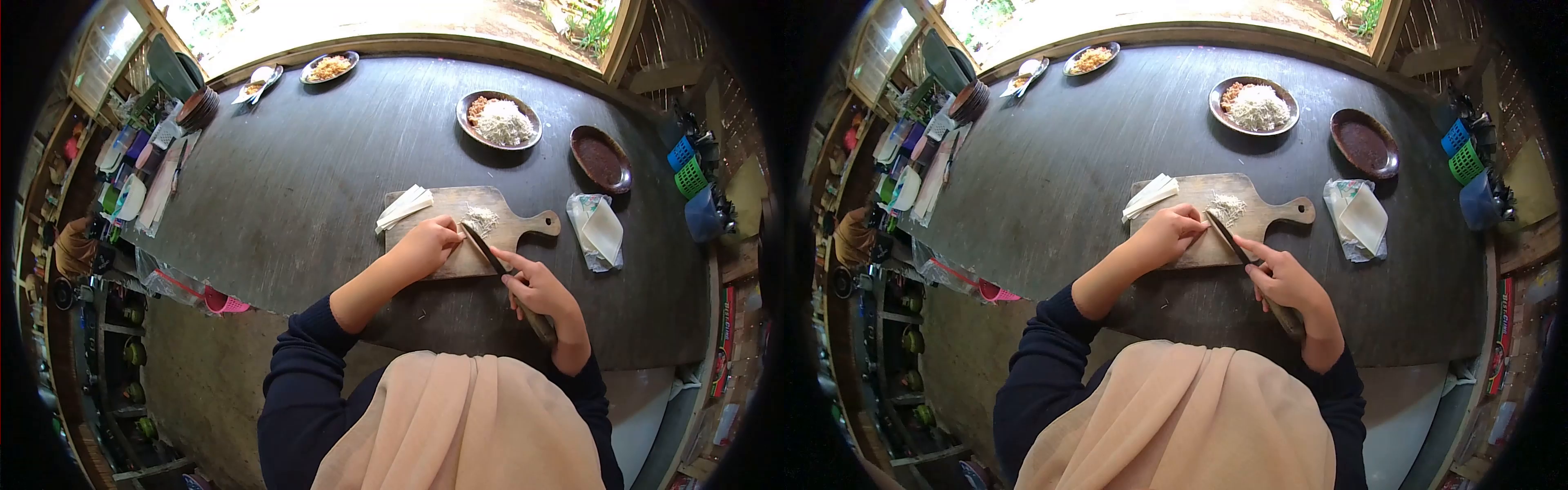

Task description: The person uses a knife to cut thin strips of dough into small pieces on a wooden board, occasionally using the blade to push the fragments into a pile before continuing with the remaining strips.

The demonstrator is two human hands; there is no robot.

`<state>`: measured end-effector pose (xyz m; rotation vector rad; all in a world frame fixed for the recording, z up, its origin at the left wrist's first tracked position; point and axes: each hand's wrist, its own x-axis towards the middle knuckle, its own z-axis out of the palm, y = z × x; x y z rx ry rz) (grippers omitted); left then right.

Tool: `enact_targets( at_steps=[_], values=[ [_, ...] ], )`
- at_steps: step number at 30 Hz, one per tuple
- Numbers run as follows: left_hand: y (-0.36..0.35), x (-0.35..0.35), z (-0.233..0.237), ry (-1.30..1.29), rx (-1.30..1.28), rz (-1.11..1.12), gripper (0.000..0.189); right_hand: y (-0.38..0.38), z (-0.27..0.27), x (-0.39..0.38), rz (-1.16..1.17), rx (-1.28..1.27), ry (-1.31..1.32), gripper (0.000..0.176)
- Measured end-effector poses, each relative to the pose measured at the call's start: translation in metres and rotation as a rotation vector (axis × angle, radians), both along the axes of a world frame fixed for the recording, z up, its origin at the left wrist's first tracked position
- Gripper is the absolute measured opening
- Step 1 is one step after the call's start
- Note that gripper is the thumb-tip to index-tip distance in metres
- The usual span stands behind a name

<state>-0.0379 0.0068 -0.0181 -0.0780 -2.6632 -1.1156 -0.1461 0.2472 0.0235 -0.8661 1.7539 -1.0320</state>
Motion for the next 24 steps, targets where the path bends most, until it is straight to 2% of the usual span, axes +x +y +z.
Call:
enact_targets(
  at_steps=[3,10,17,24],
  values=[
    [-0.001,0.005,-0.004,0.038,0.016,-0.022,0.020,0.000,0.002,-0.002,-0.024,0.008,0.042,0.057],
    [-0.001,0.009,-0.006,0.117,0.007,-0.025,0.018,0.000,0.008,0.006,0.047,0.024,0.120,0.057],
    [0.005,0.014,0.006,0.053,-0.028,0.019,0.020,0.002,0.009,0.002,-0.017,0.076,0.149,0.057],
    [0.011,0.015,0.010,0.052,-0.036,0.018,0.026,0.006,0.019,-0.013,0.112,0.033,0.367,0.056]
  ],
)
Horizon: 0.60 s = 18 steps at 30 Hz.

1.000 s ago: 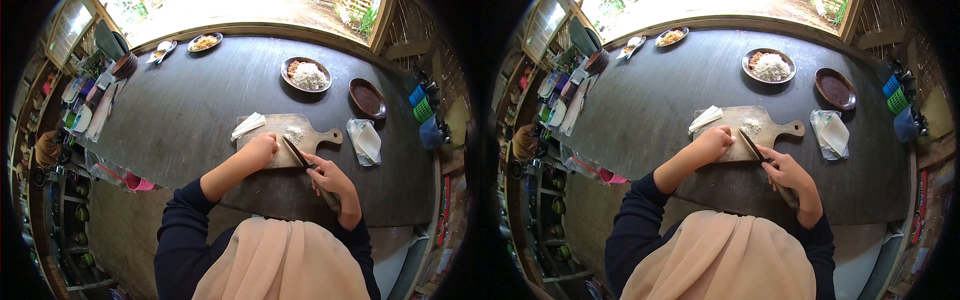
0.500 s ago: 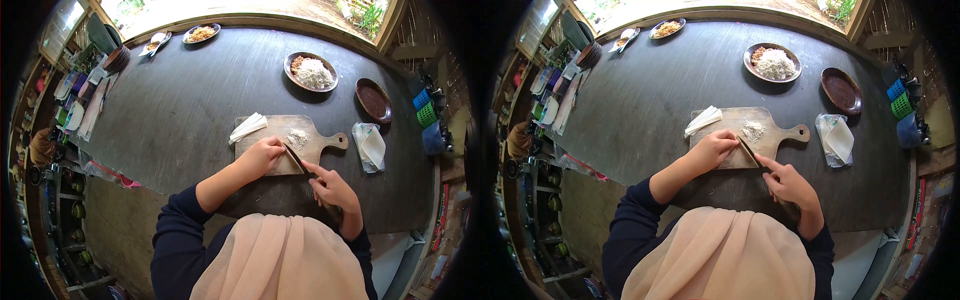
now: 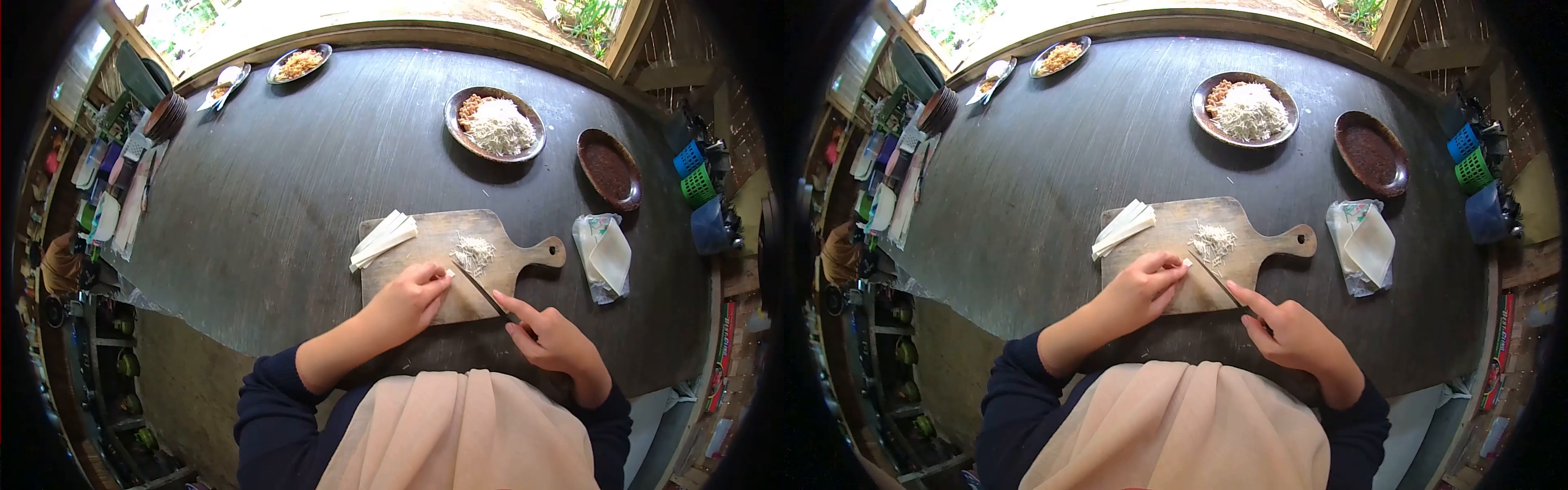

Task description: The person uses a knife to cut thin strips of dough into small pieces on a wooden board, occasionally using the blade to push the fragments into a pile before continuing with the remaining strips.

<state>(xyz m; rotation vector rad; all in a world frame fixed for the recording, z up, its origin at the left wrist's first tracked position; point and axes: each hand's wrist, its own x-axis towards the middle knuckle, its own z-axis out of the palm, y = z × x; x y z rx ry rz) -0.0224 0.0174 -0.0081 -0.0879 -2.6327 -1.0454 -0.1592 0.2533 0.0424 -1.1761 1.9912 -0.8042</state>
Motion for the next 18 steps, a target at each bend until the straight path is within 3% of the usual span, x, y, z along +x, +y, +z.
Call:
enact_targets(
  at_steps=[10,18],
  values=[
    [0.0092,0.0074,0.0021,-0.070,0.002,-0.055,0.037,0.0078,-0.0084,-0.0034,0.128,0.032,0.006,0.055],
    [0.0112,0.0063,0.0069,-0.121,-0.025,-0.064,0.041,0.0075,-0.0059,-0.0041,0.087,-0.059,-0.006,0.053]
  ],
)
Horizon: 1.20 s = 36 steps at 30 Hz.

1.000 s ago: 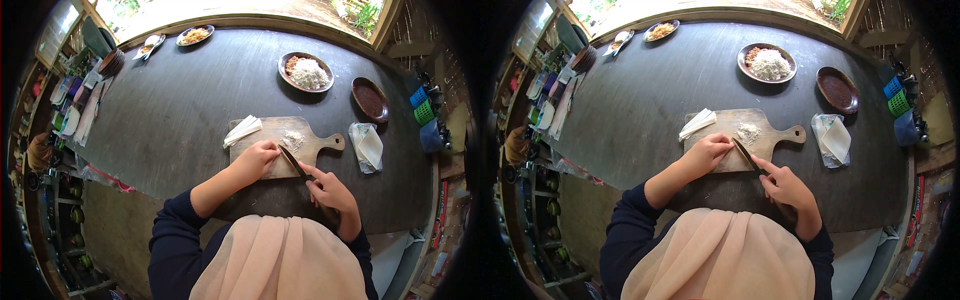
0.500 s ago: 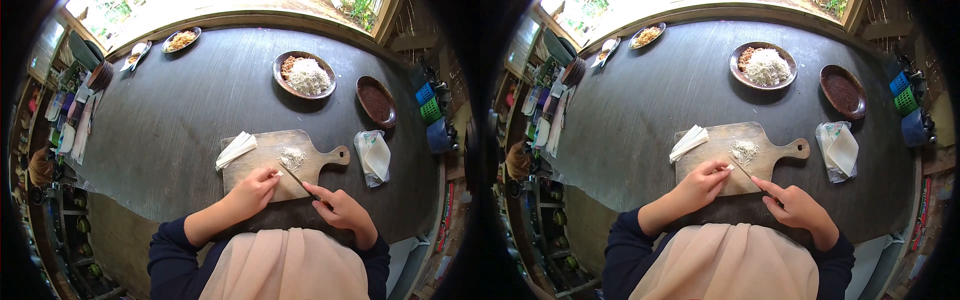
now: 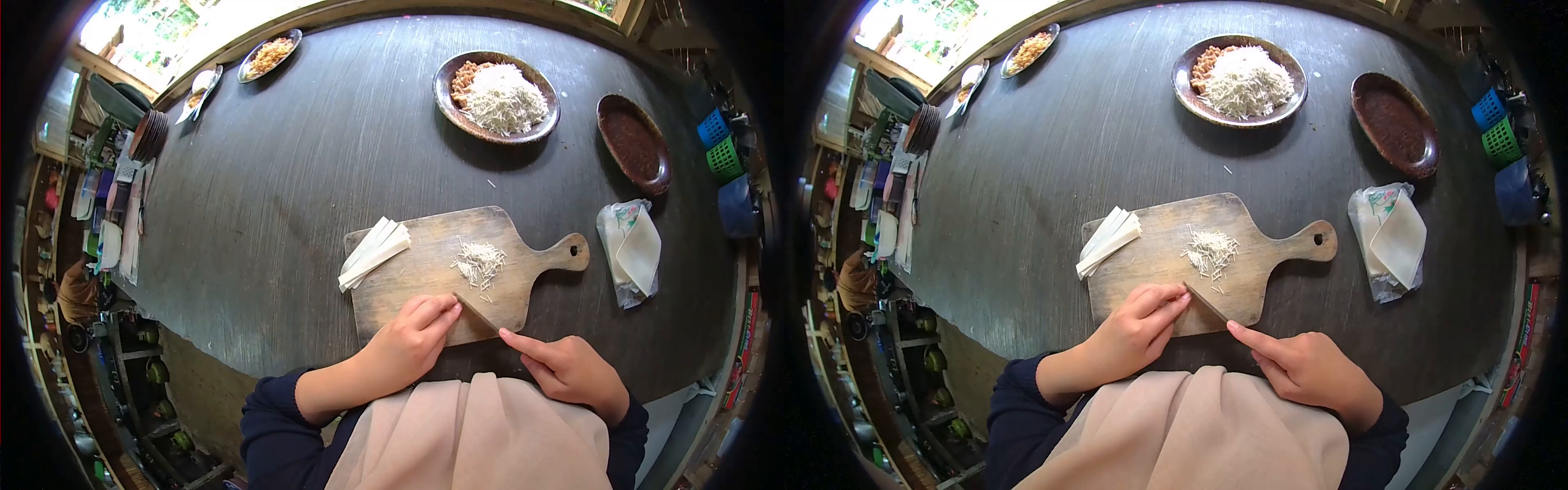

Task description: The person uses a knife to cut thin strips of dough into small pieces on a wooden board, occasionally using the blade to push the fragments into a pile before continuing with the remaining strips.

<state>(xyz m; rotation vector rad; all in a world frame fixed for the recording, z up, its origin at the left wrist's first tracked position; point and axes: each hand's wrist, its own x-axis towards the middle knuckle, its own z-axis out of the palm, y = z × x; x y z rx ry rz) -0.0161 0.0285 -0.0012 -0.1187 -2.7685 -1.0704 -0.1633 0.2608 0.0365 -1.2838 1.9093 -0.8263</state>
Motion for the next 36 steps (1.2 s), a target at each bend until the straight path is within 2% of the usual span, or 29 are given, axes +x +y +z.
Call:
enact_targets(
  at_steps=[5,12,33,36],
  values=[
    [0.0023,0.0003,-0.0004,0.013,-0.044,0.004,0.041,0.0000,-0.0003,-0.0021,0.039,0.074,0.017,0.052],
    [0.0016,-0.0005,0.0005,-0.007,-0.045,-0.007,0.039,0.0022,-0.0027,-0.0013,0.006,0.000,-0.015,0.052],
    [0.0009,-0.0012,0.0034,-0.062,-0.071,-0.030,0.043,0.0025,0.0038,-0.0027,0.058,0.084,0.056,0.054],
    [0.0015,-0.0012,0.0027,-0.062,-0.072,-0.025,0.042,-0.0009,0.0042,-0.0005,-0.003,0.079,-0.006,0.051]
  ],
)
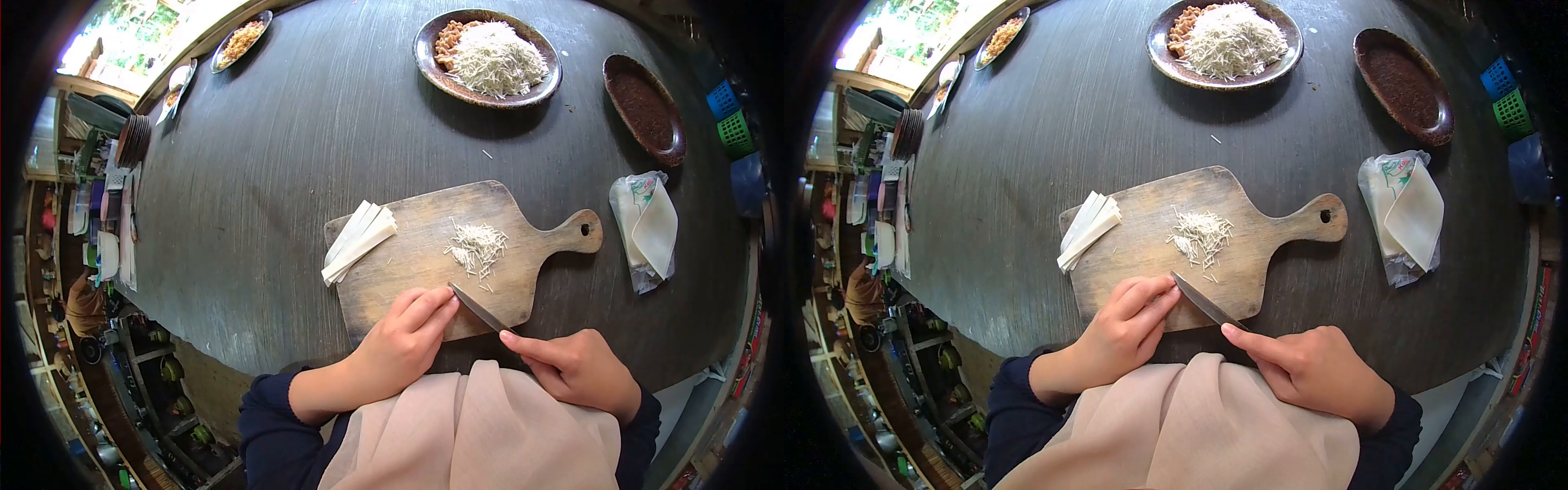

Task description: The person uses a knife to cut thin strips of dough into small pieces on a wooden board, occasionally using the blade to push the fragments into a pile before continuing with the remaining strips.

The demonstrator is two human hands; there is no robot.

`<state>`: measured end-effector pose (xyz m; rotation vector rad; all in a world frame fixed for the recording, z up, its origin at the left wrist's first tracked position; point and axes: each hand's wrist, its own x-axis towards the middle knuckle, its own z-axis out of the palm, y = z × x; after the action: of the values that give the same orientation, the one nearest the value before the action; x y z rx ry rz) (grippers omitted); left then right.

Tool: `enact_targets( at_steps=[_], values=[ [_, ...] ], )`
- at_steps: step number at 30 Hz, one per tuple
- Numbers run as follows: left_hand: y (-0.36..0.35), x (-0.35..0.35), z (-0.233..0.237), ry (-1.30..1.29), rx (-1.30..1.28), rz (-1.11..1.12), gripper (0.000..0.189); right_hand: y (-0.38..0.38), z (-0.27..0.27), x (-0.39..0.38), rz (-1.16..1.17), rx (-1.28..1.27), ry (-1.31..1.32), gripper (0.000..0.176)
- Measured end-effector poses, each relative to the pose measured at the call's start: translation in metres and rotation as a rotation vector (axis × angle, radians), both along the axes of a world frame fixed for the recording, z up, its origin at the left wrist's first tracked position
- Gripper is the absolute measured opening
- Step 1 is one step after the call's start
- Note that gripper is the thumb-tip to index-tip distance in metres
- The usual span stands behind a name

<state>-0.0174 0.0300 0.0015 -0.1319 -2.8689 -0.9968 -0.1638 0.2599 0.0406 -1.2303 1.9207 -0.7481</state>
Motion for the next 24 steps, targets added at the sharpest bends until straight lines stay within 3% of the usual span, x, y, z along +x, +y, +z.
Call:
enact_targets(
  at_steps=[12,20,24],
  values=[
    [0.000,0.000,0.002,-0.037,-0.008,-0.002,0.044,0.010,0.008,-0.006,0.111,0.084,0.038,0.051],
    [0.000,-0.002,0.002,-0.018,-0.005,0.010,0.042,0.007,-0.006,-0.003,0.003,-0.094,0.060,0.056],
    [0.000,-0.002,0.002,-0.011,0.006,0.018,0.040,0.007,-0.002,-0.006,0.070,-0.045,0.053,0.055]
  ],
)
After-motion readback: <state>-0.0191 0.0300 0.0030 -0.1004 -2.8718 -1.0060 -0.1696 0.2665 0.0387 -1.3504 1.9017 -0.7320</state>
